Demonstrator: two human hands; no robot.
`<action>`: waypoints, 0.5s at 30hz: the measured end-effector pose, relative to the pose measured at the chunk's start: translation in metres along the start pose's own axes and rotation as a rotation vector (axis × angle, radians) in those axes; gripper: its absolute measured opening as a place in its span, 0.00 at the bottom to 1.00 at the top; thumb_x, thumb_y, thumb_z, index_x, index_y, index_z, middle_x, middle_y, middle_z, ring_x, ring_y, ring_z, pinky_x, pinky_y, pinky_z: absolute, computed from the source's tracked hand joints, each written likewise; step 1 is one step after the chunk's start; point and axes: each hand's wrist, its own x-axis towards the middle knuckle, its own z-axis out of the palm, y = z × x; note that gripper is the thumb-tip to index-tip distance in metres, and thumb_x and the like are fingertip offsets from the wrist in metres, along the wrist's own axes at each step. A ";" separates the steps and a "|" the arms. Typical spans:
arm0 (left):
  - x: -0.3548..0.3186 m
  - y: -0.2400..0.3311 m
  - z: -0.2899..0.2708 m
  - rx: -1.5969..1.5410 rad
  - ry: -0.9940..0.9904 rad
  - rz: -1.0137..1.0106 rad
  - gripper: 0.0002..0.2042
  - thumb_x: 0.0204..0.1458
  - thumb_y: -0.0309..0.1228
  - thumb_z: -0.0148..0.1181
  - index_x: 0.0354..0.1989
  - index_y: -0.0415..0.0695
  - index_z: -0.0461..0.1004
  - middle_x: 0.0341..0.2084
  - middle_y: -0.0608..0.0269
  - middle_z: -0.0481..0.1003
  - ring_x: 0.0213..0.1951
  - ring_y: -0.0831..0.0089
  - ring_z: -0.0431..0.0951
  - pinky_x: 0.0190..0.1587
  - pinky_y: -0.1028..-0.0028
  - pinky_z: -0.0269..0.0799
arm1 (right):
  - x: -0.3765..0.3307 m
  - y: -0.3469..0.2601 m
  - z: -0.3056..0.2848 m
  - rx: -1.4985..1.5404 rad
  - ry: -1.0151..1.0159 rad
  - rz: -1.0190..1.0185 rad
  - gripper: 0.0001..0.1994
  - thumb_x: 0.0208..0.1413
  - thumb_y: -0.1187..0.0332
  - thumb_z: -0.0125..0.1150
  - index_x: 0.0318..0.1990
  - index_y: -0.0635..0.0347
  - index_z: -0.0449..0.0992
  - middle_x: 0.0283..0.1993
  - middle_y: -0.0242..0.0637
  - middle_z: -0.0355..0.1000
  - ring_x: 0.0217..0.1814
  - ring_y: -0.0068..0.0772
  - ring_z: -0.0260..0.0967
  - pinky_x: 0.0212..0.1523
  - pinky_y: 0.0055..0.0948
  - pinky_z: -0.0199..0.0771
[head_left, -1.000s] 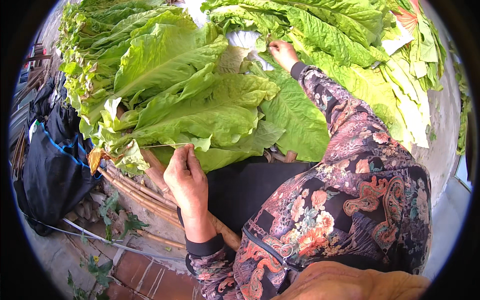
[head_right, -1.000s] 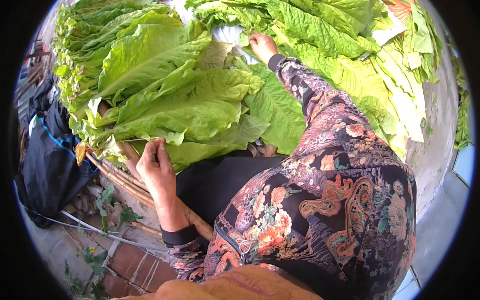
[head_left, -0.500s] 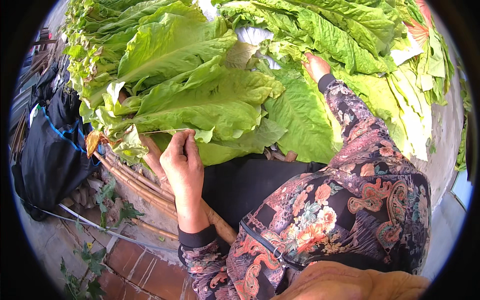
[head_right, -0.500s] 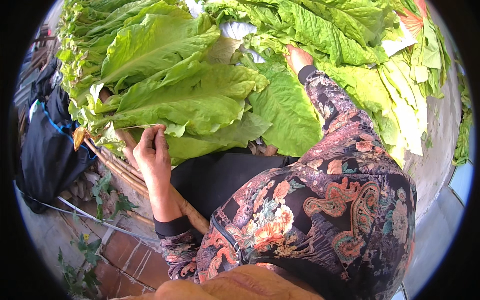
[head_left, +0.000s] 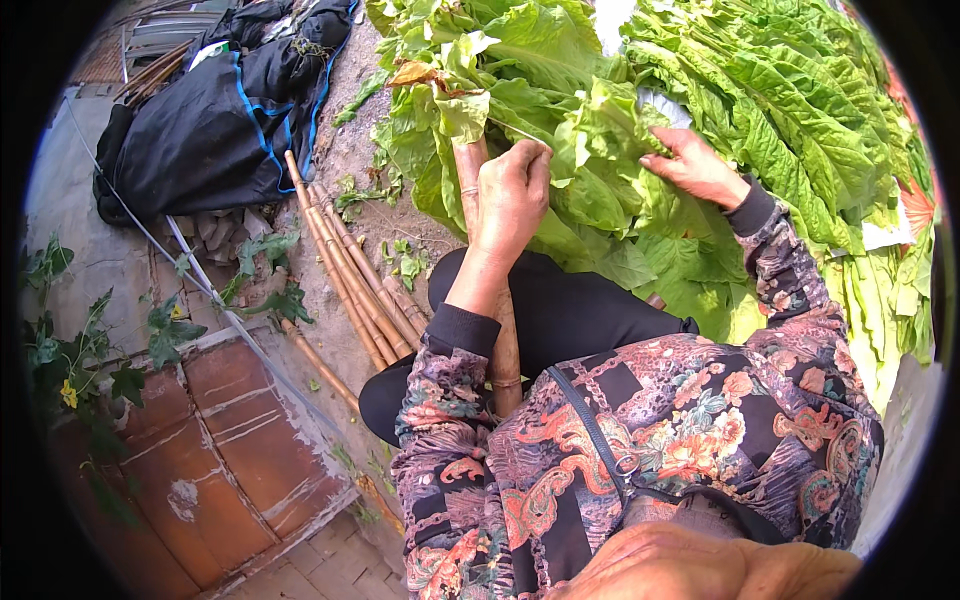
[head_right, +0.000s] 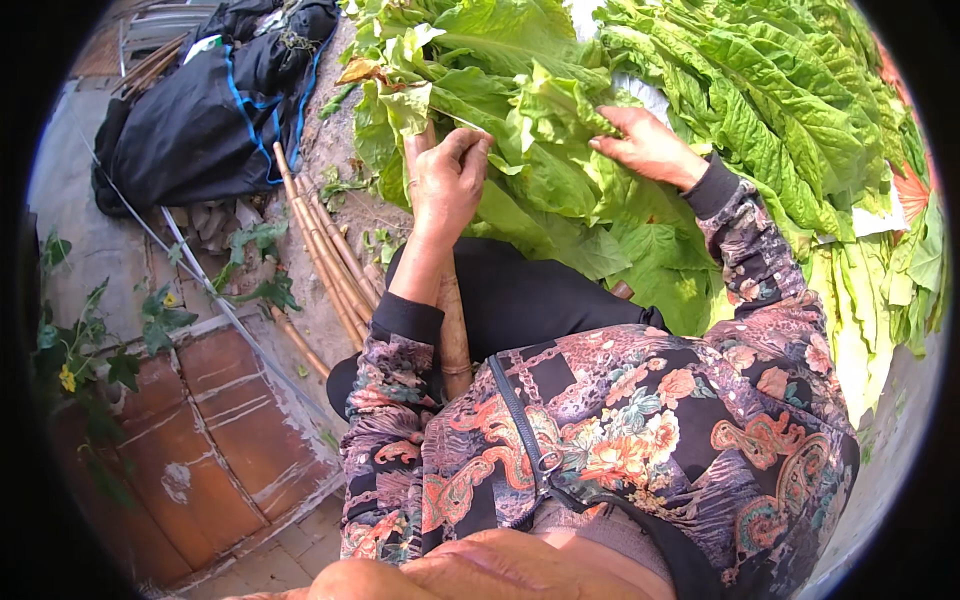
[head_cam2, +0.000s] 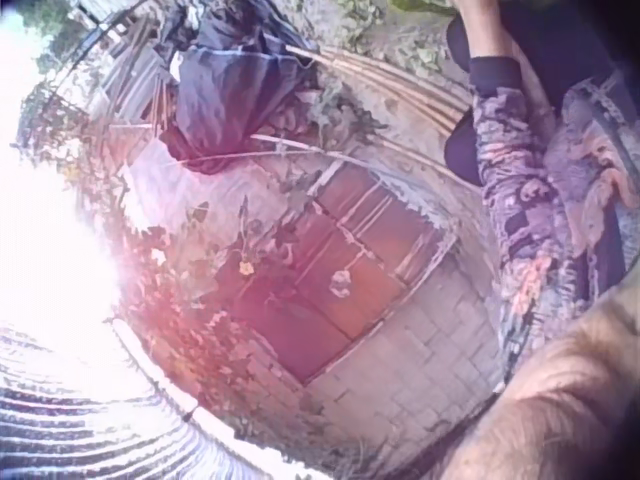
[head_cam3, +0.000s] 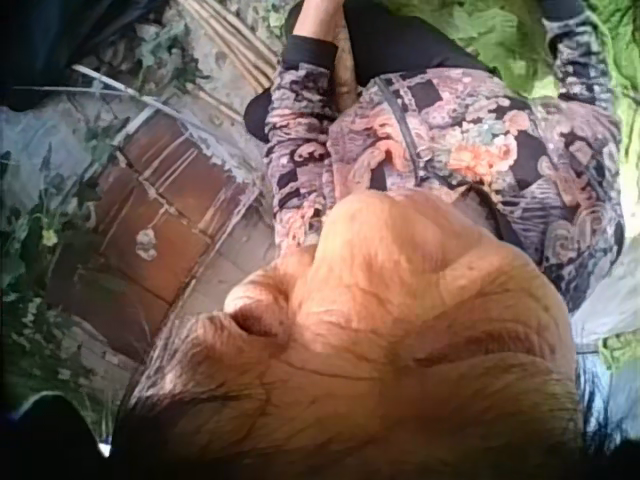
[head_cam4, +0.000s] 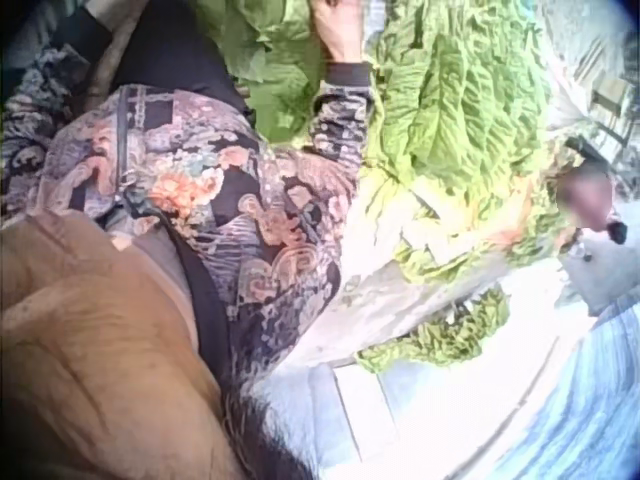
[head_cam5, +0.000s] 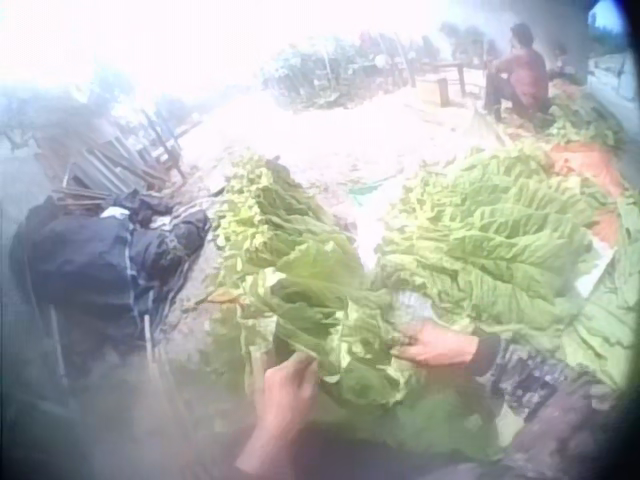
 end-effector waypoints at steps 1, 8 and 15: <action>-0.004 0.006 -0.011 0.031 0.075 0.053 0.04 0.51 0.23 0.57 0.31 0.36 0.76 0.18 0.54 0.74 0.21 0.64 0.75 0.27 0.71 0.68 | 0.008 -0.019 0.021 -0.041 -0.076 -0.068 0.22 0.54 0.62 0.59 0.50 0.71 0.70 0.37 0.54 0.73 0.40 0.46 0.71 0.44 0.37 0.70; -0.048 0.022 -0.096 0.162 -0.120 -0.057 0.03 0.49 0.25 0.57 0.30 0.39 0.76 0.21 0.48 0.73 0.25 0.52 0.76 0.28 0.63 0.69 | 0.114 -0.055 0.142 0.029 -0.364 -0.257 0.19 0.49 0.64 0.59 0.45 0.70 0.72 0.36 0.56 0.72 0.38 0.44 0.70 0.42 0.37 0.69; -0.043 -0.156 -0.116 0.400 -0.458 -0.464 0.10 0.50 0.35 0.59 0.34 0.43 0.79 0.27 0.48 0.77 0.31 0.57 0.78 0.36 0.64 0.72 | 0.171 -0.046 0.198 0.365 -0.195 -0.313 0.16 0.54 0.62 0.55 0.42 0.68 0.74 0.39 0.47 0.76 0.43 0.38 0.70 0.47 0.35 0.68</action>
